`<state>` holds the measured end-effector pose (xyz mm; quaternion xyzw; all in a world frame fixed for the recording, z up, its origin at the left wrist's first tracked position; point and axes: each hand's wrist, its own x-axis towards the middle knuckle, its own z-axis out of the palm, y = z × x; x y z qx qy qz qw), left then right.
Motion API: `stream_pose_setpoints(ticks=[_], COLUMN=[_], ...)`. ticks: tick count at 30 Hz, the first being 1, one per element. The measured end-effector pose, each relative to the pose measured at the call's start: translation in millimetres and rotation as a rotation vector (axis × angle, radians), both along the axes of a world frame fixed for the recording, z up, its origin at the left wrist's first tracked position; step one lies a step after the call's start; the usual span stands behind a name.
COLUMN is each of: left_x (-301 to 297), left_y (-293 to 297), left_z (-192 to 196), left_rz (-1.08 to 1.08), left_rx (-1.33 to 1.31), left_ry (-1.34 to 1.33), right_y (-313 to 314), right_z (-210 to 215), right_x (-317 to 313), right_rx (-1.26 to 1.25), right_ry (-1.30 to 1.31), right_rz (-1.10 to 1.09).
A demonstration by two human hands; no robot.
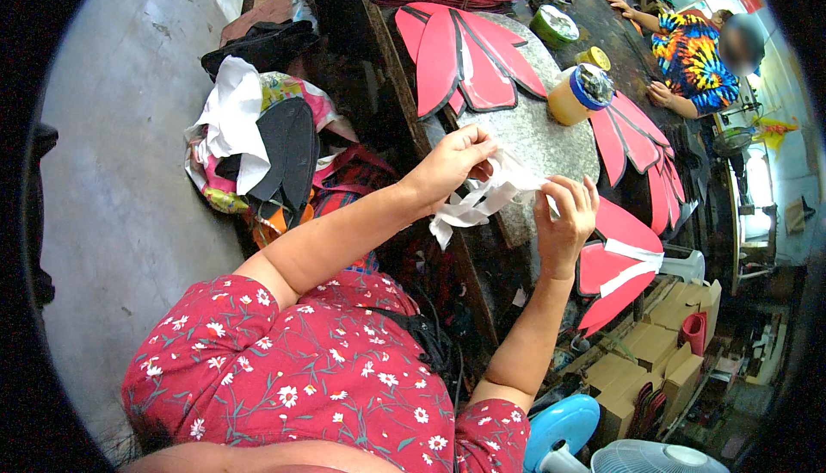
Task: The person repeatedly places white tape strips onto pink foam pieces, presses them down, and trims the excess with scissors. They handle multiple foam pieces one at a time, applying tape to edges and cutting to fit, then setting the finished pieces aside on the table.
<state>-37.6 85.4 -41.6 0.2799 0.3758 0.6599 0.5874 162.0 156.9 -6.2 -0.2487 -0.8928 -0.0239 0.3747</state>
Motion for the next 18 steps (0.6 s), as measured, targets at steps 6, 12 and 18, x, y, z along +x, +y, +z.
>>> stream_pose_setpoints(ticks=[6, 12, 18], left_x=[5.1, 14.4, 33.6], left_y=[0.3, -3.2, 5.6], left_z=[3.7, 0.8, 0.2], left_rz=[-0.021, -0.122, -0.07], left_rx=[0.024, 0.073, 0.093], left_ry=[0.03, 0.002, 0.158], right_y=[11.5, 12.1, 7.5], right_z=[-13.7, -17.6, -13.5], right_x=[6.4, 14.3, 7.0], right_rx=[-0.236, -0.406, -0.829], right_ry=[0.245, 0.33, 0.527], right_rz=[0.066, -0.088, -0.008])
